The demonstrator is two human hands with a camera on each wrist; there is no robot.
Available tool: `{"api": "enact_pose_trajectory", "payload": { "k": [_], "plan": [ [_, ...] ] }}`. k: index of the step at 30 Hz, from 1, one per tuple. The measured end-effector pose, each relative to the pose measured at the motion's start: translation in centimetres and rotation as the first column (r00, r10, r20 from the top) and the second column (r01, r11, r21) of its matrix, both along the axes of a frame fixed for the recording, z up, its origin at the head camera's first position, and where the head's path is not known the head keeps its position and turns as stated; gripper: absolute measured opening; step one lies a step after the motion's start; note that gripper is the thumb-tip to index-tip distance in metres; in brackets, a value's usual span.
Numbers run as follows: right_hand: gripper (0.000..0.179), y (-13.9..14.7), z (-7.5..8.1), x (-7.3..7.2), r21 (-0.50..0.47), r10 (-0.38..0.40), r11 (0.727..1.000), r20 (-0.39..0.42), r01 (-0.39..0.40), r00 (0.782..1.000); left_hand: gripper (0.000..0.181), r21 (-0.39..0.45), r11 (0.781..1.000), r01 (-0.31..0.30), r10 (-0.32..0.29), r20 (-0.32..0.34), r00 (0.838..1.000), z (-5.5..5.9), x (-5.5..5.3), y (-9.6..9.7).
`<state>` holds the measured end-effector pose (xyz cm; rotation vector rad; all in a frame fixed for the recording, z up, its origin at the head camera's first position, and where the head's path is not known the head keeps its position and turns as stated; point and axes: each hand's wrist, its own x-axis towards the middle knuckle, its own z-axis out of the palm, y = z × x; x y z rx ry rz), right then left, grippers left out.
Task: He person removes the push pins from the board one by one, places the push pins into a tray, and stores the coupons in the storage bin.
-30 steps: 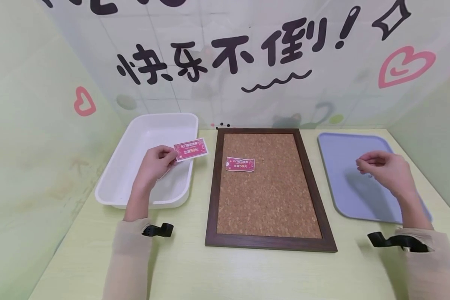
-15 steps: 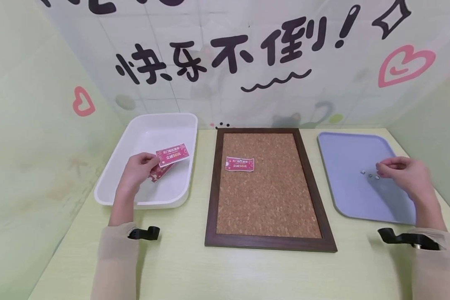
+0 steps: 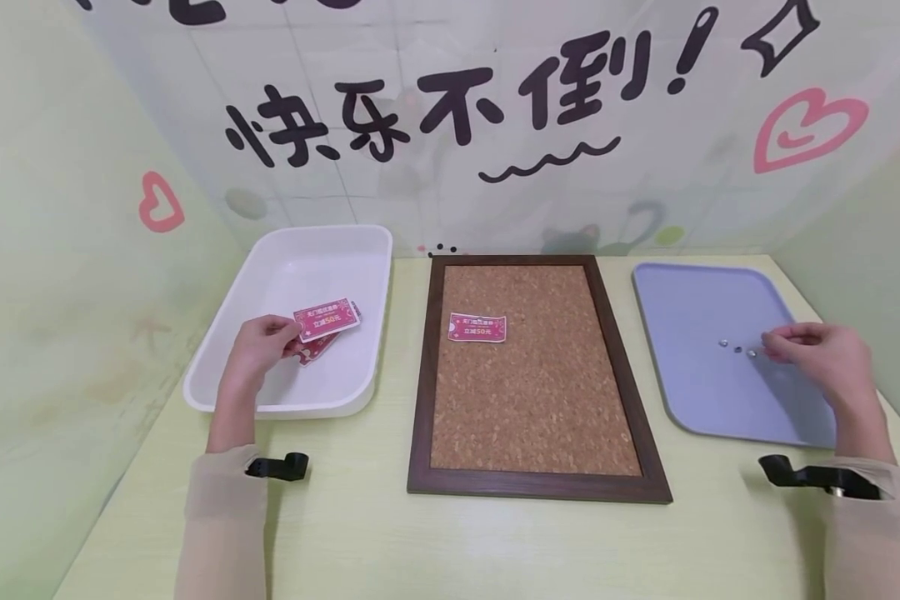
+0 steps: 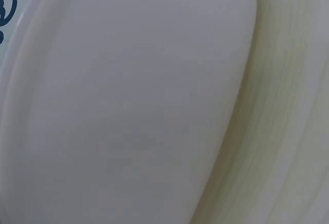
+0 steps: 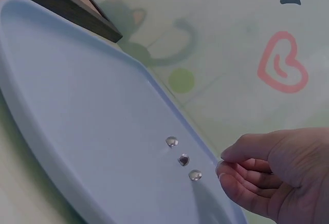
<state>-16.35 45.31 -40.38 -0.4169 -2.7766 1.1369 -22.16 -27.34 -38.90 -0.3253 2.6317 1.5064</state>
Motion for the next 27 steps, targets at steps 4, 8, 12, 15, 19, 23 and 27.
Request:
{"api": "enact_pose_trajectory", "payload": {
  "k": [4, 8, 12, 15, 19, 23, 27],
  "plan": [
    [0.018, 0.5, -0.2, 0.1, 0.047, -0.008, 0.999, 0.022, 0.007, 1.000, 0.041, -0.022, 1.000, -0.010, 0.010, 0.034, 0.999, -0.2, 0.0, -0.2],
    [0.020, 0.8, -0.3, 0.2, 0.075, -0.007, 0.997, 0.048, 0.003, 0.999, 0.040, -0.049, 0.999, -0.010, 0.014, 0.075, 0.997, -0.4, 0.0, -0.4],
    [0.035, 1.0, -0.5, 0.2, 0.124, 0.005, 0.992, 0.067, -0.013, 0.998, 0.041, -0.078, 0.997, -0.013, 0.022, 0.122, 0.992, -0.5, -0.1, -0.6],
    [0.047, 1.0, -0.7, 0.2, 0.175, 0.016, 0.984, 0.080, -0.030, 0.997, 0.041, -0.100, 0.995, -0.006, 0.021, 0.151, 0.988, -0.5, -0.1, -0.7],
    [0.046, 1.1, -1.0, 0.2, 0.224, 0.037, 0.973, 0.082, -0.055, 0.996, 0.041, -0.118, 0.993, 0.007, 0.013, 0.170, 0.985, -0.4, -0.1, -0.8],
    [0.044, 1.2, -1.3, 0.1, 0.245, 0.059, 0.967, 0.076, -0.076, 0.995, 0.041, -0.123, 0.992, 0.018, 0.004, 0.180, 0.984, -0.5, -0.1, -0.8],
    [0.045, 1.3, -1.4, 0.1, 0.249, 0.064, 0.965, 0.081, -0.082, 0.995, 0.041, -0.115, 0.993, 0.020, 0.002, 0.185, 0.983, -0.7, -0.1, -0.9]
  ]
}}
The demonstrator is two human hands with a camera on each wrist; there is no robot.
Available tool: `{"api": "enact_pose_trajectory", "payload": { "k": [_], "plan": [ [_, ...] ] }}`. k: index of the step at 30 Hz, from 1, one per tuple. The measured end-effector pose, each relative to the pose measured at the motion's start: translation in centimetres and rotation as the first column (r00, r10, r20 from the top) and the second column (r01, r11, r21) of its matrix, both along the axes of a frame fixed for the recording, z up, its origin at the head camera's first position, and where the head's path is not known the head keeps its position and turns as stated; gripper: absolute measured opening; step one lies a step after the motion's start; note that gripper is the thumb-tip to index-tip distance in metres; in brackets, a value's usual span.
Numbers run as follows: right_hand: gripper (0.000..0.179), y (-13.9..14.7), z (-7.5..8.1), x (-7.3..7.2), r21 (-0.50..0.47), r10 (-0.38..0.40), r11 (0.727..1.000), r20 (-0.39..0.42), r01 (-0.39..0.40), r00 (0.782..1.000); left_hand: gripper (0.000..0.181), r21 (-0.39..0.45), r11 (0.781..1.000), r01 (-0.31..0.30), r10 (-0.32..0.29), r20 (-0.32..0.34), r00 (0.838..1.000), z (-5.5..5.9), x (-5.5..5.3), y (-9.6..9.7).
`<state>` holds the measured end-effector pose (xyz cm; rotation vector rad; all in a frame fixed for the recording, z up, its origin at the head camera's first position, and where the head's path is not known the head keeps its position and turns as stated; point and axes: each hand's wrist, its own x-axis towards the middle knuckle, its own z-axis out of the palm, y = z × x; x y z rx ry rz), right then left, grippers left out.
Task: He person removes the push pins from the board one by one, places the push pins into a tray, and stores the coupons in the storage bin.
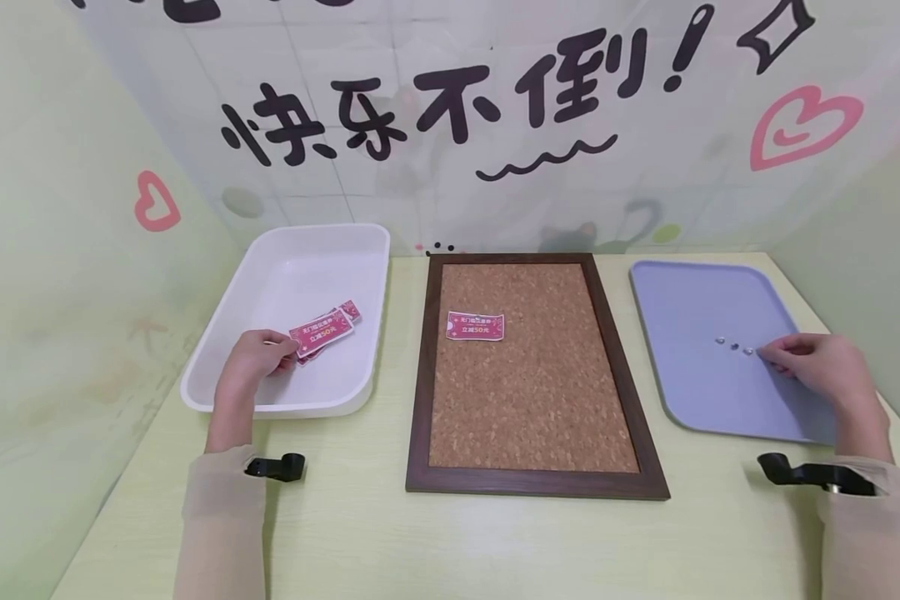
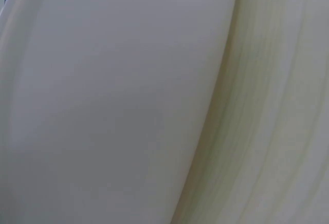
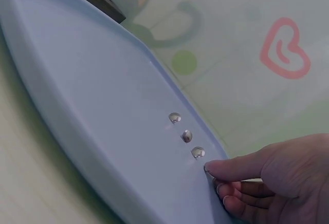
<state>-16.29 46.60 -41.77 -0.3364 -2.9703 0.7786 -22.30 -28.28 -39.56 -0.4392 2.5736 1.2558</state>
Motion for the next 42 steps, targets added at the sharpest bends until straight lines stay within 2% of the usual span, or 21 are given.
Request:
{"api": "enact_pose_trajectory", "payload": {
  "k": [9, 14, 18, 23, 31, 37, 42],
  "plan": [
    [0.050, 0.3, 0.3, 0.3, -0.017, -0.007, 1.000, 0.014, 0.007, 1.000, 0.043, 0.005, 1.000, -0.018, 0.018, -0.004, 1.000, -0.1, -0.1, -0.1],
    [0.055, 0.4, 0.5, 0.4, -0.053, -0.007, 0.999, 0.029, 0.009, 1.000, 0.042, -0.008, 0.999, -0.036, 0.036, -0.034, 0.999, -0.1, 0.0, -0.1],
    [0.054, 0.5, 0.6, 0.5, -0.100, -0.005, 0.995, 0.015, 0.006, 1.000, 0.042, -0.021, 0.998, -0.059, 0.057, -0.054, 0.997, 0.2, 0.3, 0.0],
    [0.049, 0.5, 1.0, 0.7, -0.143, -0.008, 0.990, -0.013, 0.006, 1.000, 0.045, -0.024, 0.998, -0.053, 0.051, -0.083, 0.995, 0.6, 0.7, 0.0],
    [0.043, -0.8, 2.2, 0.6, -0.163, 0.007, 0.986, -0.068, -0.018, 0.998, 0.047, -0.002, 1.000, -0.014, 0.013, -0.160, 0.987, 1.4, 0.8, 0.5],
    [0.046, -2.7, 3.4, 0.4, -0.147, 0.035, 0.988, -0.084, -0.047, 0.996, 0.043, 0.000, 0.997, 0.071, -0.069, -0.236, 0.969, 2.1, 0.9, 1.7],
    [0.045, -4.6, 4.2, 0.0, -0.115, 0.069, 0.990, -0.117, -0.082, 0.991, 0.041, -0.017, 0.994, 0.106, -0.107, -0.278, 0.955, 2.9, 1.1, 2.7]
  ]
}}
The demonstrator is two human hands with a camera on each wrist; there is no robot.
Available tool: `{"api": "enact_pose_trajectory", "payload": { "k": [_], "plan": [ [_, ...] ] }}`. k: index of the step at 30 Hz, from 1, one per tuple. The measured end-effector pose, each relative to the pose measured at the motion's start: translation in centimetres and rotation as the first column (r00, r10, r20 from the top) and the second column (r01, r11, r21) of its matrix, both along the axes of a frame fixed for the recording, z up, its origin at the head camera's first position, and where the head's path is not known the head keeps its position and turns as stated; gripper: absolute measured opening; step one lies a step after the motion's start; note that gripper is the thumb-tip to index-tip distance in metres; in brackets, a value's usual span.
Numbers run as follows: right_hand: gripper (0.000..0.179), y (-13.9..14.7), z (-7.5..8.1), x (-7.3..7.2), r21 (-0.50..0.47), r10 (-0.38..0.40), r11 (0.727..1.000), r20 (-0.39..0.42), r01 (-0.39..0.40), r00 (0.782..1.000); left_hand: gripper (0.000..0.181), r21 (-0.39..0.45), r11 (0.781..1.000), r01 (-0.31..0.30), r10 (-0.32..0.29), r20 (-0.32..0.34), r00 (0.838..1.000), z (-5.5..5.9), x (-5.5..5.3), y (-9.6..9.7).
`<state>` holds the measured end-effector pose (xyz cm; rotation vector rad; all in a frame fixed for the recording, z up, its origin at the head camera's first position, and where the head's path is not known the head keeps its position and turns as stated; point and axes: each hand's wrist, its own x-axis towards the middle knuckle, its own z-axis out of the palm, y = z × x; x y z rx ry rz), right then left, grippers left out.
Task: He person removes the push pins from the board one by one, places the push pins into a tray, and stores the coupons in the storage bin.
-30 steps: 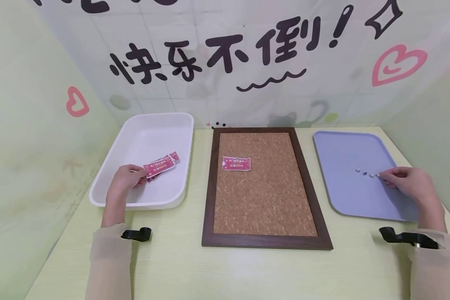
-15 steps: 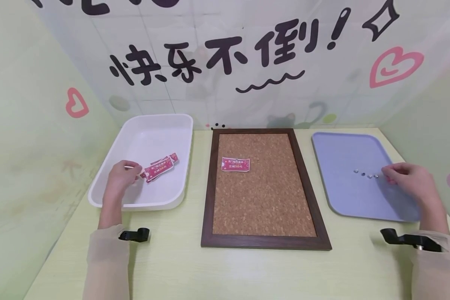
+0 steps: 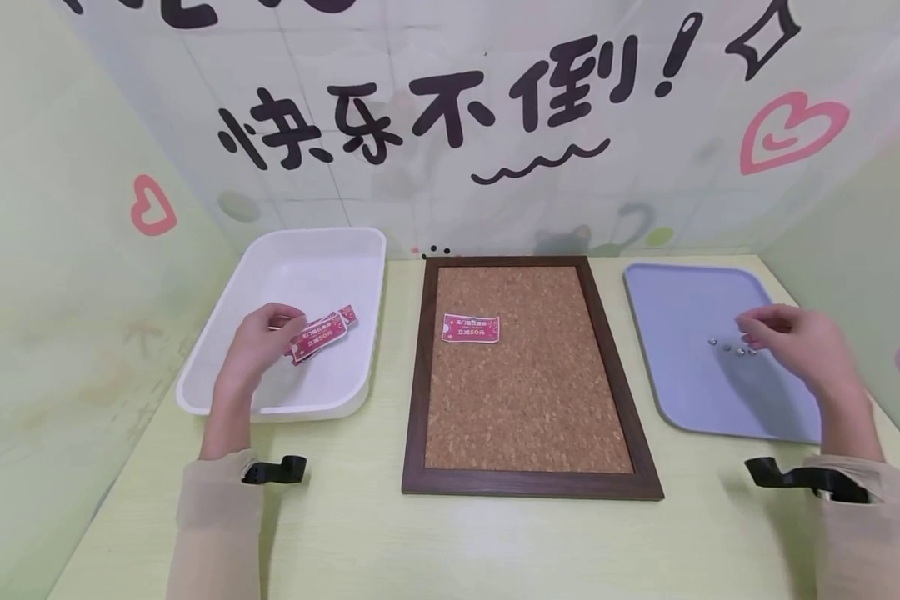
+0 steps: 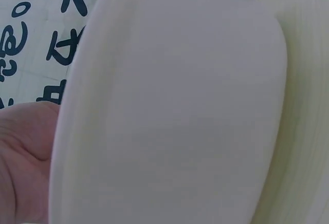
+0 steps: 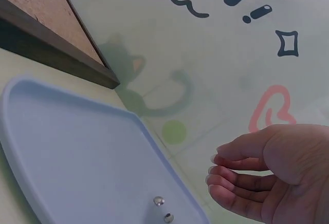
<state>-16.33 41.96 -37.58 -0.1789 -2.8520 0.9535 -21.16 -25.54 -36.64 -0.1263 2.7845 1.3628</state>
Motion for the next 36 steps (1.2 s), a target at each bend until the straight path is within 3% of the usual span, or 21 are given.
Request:
{"api": "enact_pose_trajectory", "payload": {
  "k": [10, 19, 24, 36],
  "plan": [
    [0.034, -3.1, 0.6, -0.7, -0.041, 0.101, 0.994, -0.076, -0.104, 0.992, 0.036, 0.018, 0.997, 0.069, -0.068, -0.052, 0.996, 1.2, 0.2, 2.3],
    [0.029, -6.1, 1.3, -1.6, -0.040, 0.188, 0.980, -0.103, -0.193, 0.977, 0.030, 0.110, 0.986, 0.129, -0.122, -0.067, 0.990, 1.4, 0.2, 4.4],
    [0.025, -7.8, 1.5, -1.9, -0.045, 0.249, 0.965, -0.127, -0.257, 0.960, 0.028, 0.115, 0.979, 0.167, -0.155, -0.104, 0.982, 1.5, 0.3, 5.6],
    [0.027, -11.6, 1.3, -2.8, -0.048, 0.324, 0.943, -0.086, -0.329, 0.942, 0.026, 0.124, 0.968, 0.220, -0.208, -0.099, 0.973, 1.2, 0.4, 7.8]
  ]
}}
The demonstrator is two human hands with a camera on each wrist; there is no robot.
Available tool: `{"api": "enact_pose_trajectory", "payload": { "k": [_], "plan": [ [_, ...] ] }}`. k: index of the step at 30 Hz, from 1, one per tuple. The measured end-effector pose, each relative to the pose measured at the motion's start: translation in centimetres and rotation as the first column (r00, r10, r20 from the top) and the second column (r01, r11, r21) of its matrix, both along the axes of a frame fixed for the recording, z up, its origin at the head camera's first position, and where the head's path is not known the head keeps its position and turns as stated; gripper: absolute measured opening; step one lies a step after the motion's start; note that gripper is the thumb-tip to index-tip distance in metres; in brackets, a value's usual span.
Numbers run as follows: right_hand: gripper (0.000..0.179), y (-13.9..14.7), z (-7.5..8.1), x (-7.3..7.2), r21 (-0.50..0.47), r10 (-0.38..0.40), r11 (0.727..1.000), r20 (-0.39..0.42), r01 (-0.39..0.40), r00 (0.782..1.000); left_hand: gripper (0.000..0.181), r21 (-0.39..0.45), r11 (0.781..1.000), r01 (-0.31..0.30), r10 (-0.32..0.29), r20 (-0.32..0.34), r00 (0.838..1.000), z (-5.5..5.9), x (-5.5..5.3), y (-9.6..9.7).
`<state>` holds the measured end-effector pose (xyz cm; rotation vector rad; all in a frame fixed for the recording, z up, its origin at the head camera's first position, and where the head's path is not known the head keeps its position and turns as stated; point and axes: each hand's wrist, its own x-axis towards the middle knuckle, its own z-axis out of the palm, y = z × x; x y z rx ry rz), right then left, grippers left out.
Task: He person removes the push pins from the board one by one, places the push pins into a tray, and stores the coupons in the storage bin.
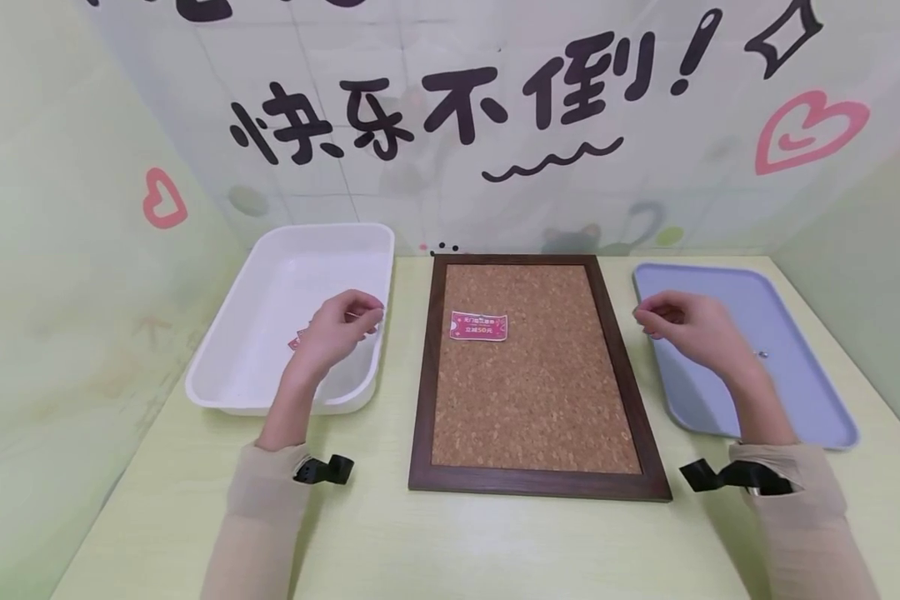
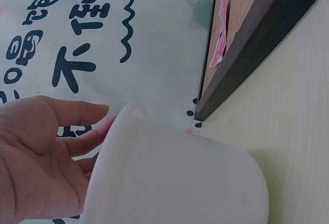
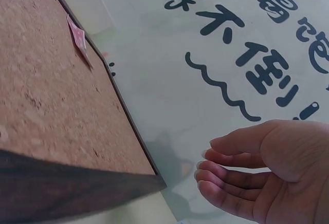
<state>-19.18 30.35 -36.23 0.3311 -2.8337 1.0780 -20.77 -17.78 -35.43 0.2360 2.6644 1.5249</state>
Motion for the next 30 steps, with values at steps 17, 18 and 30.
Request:
{"api": "enact_pose_trajectory", "payload": {
  "k": [17, 18, 30],
  "plan": [
    [0.026, -5.3, -0.3, -1.4, 0.008, 0.094, 0.995, 0.035, -0.095, 0.995, 0.025, 0.046, 0.998, 0.047, -0.048, 0.018, 0.999, -0.2, -0.8, 4.0],
    [0.027, -5.7, -0.3, -1.4, 0.011, 0.097, 0.995, 0.036, -0.098, 0.995, 0.025, 0.045, 0.998, 0.047, -0.048, 0.019, 0.999, -0.2, -0.9, 4.3],
    [0.020, -9.6, -1.1, -2.9, -0.029, 0.138, 0.990, 0.038, -0.137, 0.990, 0.022, 0.055, 0.995, 0.077, -0.078, 0.014, 0.997, -1.5, -1.8, 7.0]
  ]
}}
